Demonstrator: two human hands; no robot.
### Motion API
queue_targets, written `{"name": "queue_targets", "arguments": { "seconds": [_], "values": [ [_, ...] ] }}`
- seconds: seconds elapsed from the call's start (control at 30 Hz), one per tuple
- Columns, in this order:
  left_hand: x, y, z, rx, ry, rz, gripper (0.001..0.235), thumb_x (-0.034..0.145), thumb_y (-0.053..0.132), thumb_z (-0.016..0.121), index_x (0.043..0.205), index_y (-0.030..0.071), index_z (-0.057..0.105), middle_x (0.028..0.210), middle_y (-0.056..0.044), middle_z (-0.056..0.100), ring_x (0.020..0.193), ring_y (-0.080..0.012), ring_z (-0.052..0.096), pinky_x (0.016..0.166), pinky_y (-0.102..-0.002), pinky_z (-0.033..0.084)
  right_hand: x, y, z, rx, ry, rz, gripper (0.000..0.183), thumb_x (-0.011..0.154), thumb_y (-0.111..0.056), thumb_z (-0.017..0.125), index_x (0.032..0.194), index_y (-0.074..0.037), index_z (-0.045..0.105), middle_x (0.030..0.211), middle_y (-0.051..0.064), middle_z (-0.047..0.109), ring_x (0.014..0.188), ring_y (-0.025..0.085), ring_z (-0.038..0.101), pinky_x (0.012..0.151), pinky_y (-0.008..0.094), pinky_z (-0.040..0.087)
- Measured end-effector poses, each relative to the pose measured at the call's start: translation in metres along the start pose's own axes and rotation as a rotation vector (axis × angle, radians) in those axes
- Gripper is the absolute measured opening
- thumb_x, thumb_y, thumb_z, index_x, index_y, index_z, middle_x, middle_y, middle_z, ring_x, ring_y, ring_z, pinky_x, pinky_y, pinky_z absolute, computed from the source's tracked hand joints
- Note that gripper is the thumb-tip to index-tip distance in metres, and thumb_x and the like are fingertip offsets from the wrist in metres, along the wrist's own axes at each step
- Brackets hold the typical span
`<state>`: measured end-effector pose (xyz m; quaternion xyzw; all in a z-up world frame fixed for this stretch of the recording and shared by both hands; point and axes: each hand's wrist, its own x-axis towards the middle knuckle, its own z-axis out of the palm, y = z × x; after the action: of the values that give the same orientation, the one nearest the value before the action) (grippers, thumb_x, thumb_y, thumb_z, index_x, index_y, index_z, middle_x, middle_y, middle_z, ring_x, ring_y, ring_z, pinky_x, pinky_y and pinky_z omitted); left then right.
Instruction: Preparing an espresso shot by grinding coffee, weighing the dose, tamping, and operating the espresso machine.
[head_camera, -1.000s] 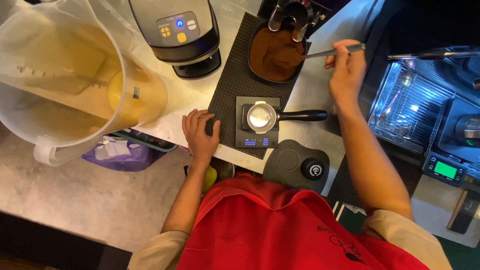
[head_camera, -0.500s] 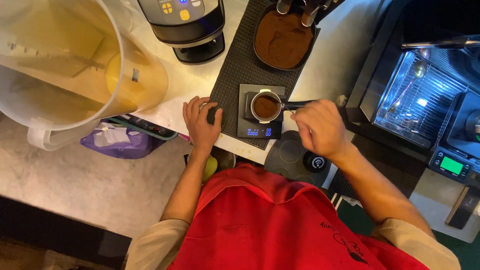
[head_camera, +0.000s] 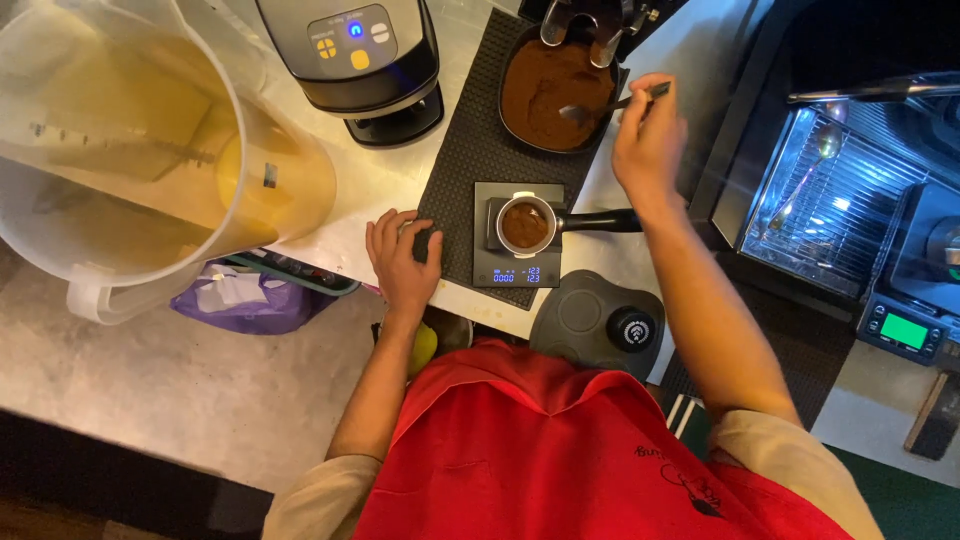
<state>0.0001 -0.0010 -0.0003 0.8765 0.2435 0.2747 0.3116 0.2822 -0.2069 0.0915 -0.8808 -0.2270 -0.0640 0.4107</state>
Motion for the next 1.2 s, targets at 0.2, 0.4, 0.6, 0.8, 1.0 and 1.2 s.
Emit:
{"name": "queue_targets", "arguments": {
  "seconds": [0.2, 0.4, 0.6, 0.8, 1.0, 1.2],
  "values": [
    [-0.001, -0.002, 0.002, 0.004, 0.01, 0.008, 0.015, 0.1, 0.028, 0.068, 0.106, 0.014, 0.073, 0.121, -0.003, 0.066, 0.13, -0.0308, 0.056, 0.123, -0.059, 0.027, 0.007, 0.019, -0.002, 0.259, 0.094, 0.315, 0.01, 0.111, -0.014, 0.048, 0.11, -0.016, 0.058, 0.084, 0.0, 0.064, 0.073, 0.01, 0.067, 0.068, 0.024, 0.056],
    [-0.001, -0.002, 0.002, 0.007, 0.014, 0.017, 0.014, 0.099, 0.026, 0.07, 0.105, 0.013, 0.073, 0.121, -0.003, 0.066, 0.129, -0.0307, 0.056, 0.123, -0.059, 0.027, -0.008, -0.061, -0.068, 0.288, -0.013, 0.26, 0.014, 0.113, -0.005, 0.041, 0.117, -0.011, 0.053, 0.096, 0.002, 0.06, 0.086, 0.011, 0.062, 0.082, 0.024, 0.056],
    [-0.001, -0.002, 0.002, 0.009, 0.007, 0.012, 0.015, 0.1, 0.027, 0.069, 0.105, 0.014, 0.073, 0.121, -0.004, 0.066, 0.13, -0.0313, 0.055, 0.122, -0.059, 0.027, -0.087, -0.069, -0.072, 0.365, -0.032, 0.055, 0.01, 0.116, -0.006, 0.04, 0.117, -0.005, 0.05, 0.098, 0.011, 0.057, 0.082, 0.019, 0.063, 0.078, 0.031, 0.053],
    [-0.006, -0.011, 0.011, 0.021, 0.001, -0.045, 0.015, 0.097, 0.029, 0.079, 0.101, 0.017, 0.072, 0.119, 0.0, 0.064, 0.134, -0.029, 0.052, 0.122, -0.059, 0.022, -0.11, -0.028, -0.079, 0.282, 0.09, -0.557, 0.016, 0.104, -0.007, 0.058, 0.093, -0.001, 0.067, 0.084, 0.014, 0.066, 0.074, 0.035, 0.063, 0.078, 0.044, 0.051],
    [-0.002, -0.005, 0.004, 0.004, 0.008, 0.016, 0.013, 0.1, 0.026, 0.071, 0.106, 0.015, 0.073, 0.123, -0.003, 0.065, 0.131, -0.0316, 0.056, 0.122, -0.061, 0.026, -0.045, -0.034, -0.068, 0.126, 0.017, -0.234, 0.017, 0.119, -0.009, 0.039, 0.128, 0.002, 0.048, 0.098, 0.017, 0.059, 0.08, 0.025, 0.065, 0.069, 0.034, 0.05],
    [-0.001, 0.0, 0.001, 0.005, -0.002, 0.011, 0.015, 0.101, 0.027, 0.068, 0.106, 0.014, 0.073, 0.123, -0.003, 0.065, 0.131, -0.0313, 0.056, 0.123, -0.06, 0.025, -0.01, -0.018, -0.026, -0.013, 0.072, -0.155, 0.009, 0.109, -0.009, 0.044, 0.114, -0.01, 0.051, 0.081, 0.004, 0.066, 0.075, 0.024, 0.062, 0.078, 0.041, 0.043]
  ]
}}
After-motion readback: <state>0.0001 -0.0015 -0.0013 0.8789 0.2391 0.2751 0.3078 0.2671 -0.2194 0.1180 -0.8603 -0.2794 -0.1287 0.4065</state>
